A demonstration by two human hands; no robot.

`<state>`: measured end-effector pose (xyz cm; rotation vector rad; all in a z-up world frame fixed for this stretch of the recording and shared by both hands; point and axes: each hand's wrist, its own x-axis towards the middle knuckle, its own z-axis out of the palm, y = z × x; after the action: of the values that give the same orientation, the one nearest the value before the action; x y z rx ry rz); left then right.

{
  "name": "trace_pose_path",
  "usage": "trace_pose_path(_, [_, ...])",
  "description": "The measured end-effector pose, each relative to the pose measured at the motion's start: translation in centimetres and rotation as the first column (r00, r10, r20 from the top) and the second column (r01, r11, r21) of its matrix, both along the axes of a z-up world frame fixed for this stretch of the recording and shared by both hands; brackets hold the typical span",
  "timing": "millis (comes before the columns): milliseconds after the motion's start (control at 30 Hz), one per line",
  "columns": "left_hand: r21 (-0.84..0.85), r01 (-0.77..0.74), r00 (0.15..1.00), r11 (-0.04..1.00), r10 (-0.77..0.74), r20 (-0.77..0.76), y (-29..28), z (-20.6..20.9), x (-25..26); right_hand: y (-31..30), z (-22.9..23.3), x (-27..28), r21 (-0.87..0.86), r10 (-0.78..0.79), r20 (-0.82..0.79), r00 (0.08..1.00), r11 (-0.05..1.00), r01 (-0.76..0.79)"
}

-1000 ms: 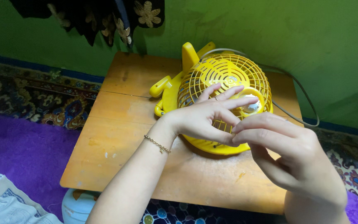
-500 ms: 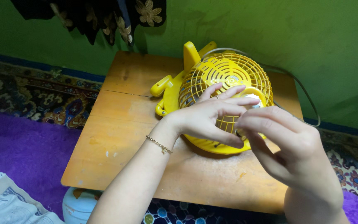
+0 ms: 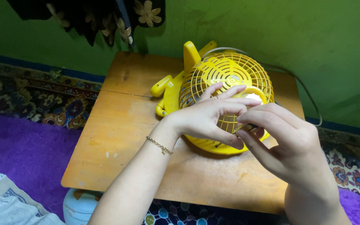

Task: The person uses a screwdriver to remove screws from the back and sides of a yellow electric fan placed on a wooden table. They loosen and remove multiple screws, then lift the fan to inspect the interior and continue unscrewing components.

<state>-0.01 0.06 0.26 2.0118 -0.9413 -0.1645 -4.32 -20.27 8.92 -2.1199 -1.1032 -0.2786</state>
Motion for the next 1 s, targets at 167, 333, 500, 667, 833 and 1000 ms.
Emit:
trace_pose_path(167, [-0.029,0.036,0.998,0.999,-0.034,0.059,0.2,-0.3,0.1,-0.5,0.3,-0.2,-0.024,0.118,0.03,0.993,0.993,-0.118])
trace_pose_path(333, [0.0,0.029,0.998,1.0,-0.029,0.059,0.3,-0.4,0.2,-0.6,0.6,-0.1,0.007,0.191,-0.117,0.975,0.981,-0.192])
trace_pose_path(500, [-0.093,0.021,1.0,0.995,-0.02,0.005,0.0,-0.1,-0.1,-0.2,0.3,0.3,0.026,0.115,0.042,0.993,0.993,-0.116])
trace_pose_path(667, [-0.029,0.008,0.999,1.0,-0.006,0.052,0.1,0.1,-0.1,0.0,-0.1,0.0,-0.01,-0.04,-0.007,0.999,0.999,0.04])
trace_pose_path(833, [-0.003,0.04,0.997,0.999,-0.04,0.06,0.2,0.0,0.1,-0.7,0.8,-0.2,-0.033,0.159,0.044,0.986,0.987,-0.157])
trace_pose_path(1000, [-0.014,0.012,0.999,1.0,-0.012,0.033,0.1,-0.4,0.1,-0.2,0.0,0.4,-0.015,0.149,0.009,0.989,0.989,-0.149])
